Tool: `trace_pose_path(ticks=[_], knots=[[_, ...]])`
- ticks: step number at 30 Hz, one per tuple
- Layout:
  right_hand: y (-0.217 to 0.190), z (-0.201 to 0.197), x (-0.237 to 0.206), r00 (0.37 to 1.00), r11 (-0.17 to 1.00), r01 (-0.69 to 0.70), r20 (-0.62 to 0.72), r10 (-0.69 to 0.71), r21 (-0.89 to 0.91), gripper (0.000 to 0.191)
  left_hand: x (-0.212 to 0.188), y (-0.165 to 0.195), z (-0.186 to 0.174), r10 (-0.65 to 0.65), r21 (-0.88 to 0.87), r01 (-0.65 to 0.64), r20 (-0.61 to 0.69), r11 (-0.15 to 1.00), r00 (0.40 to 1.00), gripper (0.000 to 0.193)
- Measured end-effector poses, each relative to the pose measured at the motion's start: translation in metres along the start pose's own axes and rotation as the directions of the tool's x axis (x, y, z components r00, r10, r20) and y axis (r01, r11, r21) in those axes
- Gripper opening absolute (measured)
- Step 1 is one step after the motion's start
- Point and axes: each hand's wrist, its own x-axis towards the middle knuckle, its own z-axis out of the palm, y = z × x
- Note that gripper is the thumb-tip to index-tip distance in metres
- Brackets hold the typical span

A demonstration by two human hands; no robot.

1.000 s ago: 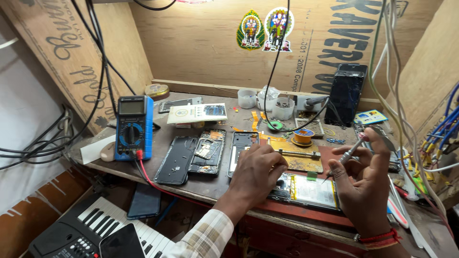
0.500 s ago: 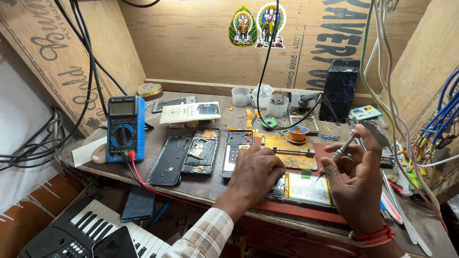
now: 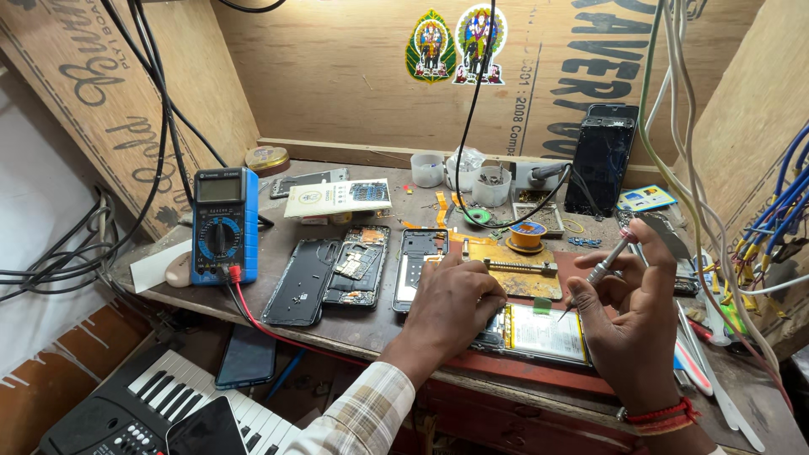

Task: The person repairs a disassembled smartphone at a cluttered workbench, using a precision screwdriver to work on the phone's internal components while holding the device steady. A multimeter with test leads sits nearby, and other phone parts and tools are spread across the bench.

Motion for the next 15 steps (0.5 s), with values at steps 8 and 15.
trace_pose_path(ticks=[8,15], knots=[[0.000,-0.001,-0.001,1.000,0.999,0.006,-0.003,-0.006,-0.035,0.074,0.001,-0.002,0.004,0.022,0.036,-0.022,-0.002,0.999,1.000,0.011],[0.003,-0.001,-0.002,1.000,1.000,0.005,0.003,-0.005,0.015,0.076,-0.011,-0.008,0.003,0.064,-0.030,-0.070,-0.158,0.997,0.985,0.008]])
